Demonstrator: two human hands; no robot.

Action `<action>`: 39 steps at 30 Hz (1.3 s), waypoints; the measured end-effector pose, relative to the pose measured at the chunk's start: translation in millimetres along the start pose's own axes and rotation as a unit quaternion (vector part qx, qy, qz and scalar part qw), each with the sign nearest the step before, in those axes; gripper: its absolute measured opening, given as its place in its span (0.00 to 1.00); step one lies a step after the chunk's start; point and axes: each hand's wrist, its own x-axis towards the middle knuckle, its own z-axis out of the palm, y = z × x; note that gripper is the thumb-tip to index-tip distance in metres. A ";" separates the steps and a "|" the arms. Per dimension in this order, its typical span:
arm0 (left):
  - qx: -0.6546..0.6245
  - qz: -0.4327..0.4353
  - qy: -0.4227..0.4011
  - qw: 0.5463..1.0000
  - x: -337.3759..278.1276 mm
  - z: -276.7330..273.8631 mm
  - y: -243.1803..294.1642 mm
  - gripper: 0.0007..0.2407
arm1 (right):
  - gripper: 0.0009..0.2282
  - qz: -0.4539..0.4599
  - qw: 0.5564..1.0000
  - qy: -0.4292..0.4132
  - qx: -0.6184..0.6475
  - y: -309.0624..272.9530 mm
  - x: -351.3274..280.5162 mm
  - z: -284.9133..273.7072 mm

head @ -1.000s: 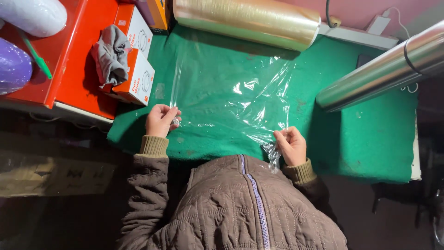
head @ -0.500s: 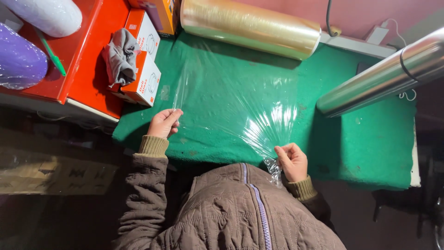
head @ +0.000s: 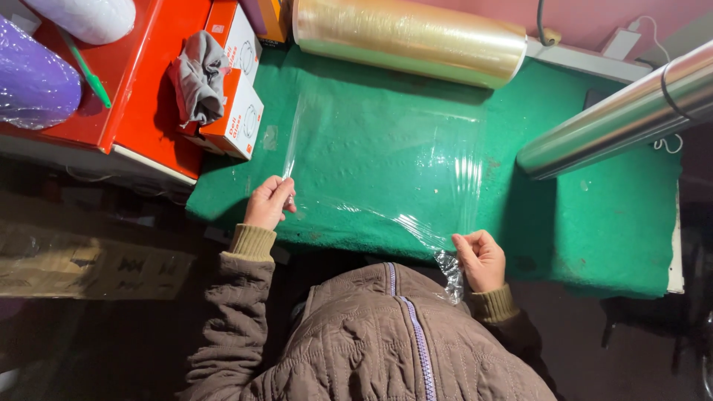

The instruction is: The person cleans a glass bowl and a metal thermos with a cloth by hand and then wraps the thermos in plastic film.

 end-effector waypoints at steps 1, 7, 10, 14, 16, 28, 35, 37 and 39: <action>0.005 -0.006 0.000 1.000 -4.5 1.5 1.1 0.13 | 0.08 -0.002 1.000 0.002 -0.010 0.2 -1.2 -1.8; 0.010 -0.040 0.005 0.999 -20.3 5.5 4.6 0.13 | 0.07 -0.004 0.999 0.006 -0.050 3.9 -9.6 -9.5; 0.038 -0.037 0.008 0.999 -25.1 6.3 6.8 0.12 | 0.08 -0.026 0.988 0.030 -0.147 4.0 -17.8 -9.5; 0.158 -0.015 0.022 0.987 -44.9 17.5 38.3 0.12 | 0.18 -0.076 0.903 0.052 -0.420 -11.2 -29.0 -9.2; 0.240 -0.002 0.042 0.970 -47.1 19.1 38.0 0.12 | 0.18 -0.103 0.894 0.013 -0.435 -2.4 -34.0 -23.7; 0.556 0.062 0.140 0.817 -52.7 23.9 88.7 0.13 | 0.11 -0.063 0.845 -0.089 -0.523 -100.8 -8.2 -54.4; 0.443 0.357 0.035 0.822 -0.9 112.3 111.8 0.27 | 0.34 -0.428 0.759 -0.093 -0.482 -173.8 107.2 43.3; 0.478 0.360 0.014 0.801 12.8 131.7 98.4 0.33 | 0.35 -0.435 0.733 -0.093 -0.515 -160.9 137.8 69.1; 0.513 0.362 -0.004 0.778 22.7 143.9 86.8 0.40 | 0.36 -0.441 0.706 -0.093 -0.546 -150.7 167.9 88.9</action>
